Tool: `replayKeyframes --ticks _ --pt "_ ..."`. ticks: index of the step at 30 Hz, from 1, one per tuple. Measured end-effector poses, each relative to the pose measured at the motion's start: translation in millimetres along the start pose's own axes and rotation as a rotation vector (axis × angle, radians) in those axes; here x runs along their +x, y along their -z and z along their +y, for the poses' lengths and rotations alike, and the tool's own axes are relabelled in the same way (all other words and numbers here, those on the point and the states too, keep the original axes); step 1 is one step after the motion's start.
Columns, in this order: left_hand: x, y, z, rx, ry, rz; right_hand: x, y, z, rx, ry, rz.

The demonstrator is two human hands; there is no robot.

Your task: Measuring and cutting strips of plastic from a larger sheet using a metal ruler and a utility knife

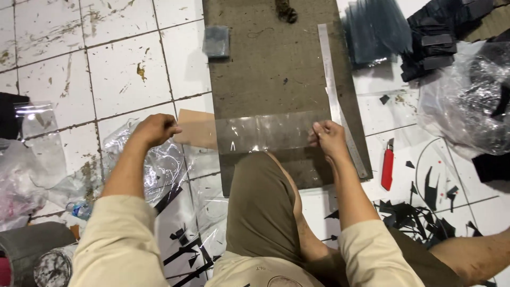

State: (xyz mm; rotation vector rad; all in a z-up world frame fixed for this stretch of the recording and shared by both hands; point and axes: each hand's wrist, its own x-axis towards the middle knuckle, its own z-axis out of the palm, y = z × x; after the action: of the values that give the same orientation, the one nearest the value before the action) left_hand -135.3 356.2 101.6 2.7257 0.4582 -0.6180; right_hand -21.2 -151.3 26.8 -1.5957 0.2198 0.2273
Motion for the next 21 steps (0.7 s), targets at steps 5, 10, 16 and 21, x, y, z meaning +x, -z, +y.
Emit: replayKeyframes --ticks 5,10,16,21 --pt "59 -54 1 0.192 0.032 -0.036 67 10 114 -0.04 -0.062 0.043" --pt "76 -103 16 0.261 0.049 -0.219 62 31 133 -0.16 -0.119 0.07" --pt "89 -123 37 0.463 -0.037 -0.091 8 12 71 -1.049 0.565 0.245" --pt "13 -72 229 0.069 -0.461 0.134 -15 -18 87 -1.147 0.705 -0.198"
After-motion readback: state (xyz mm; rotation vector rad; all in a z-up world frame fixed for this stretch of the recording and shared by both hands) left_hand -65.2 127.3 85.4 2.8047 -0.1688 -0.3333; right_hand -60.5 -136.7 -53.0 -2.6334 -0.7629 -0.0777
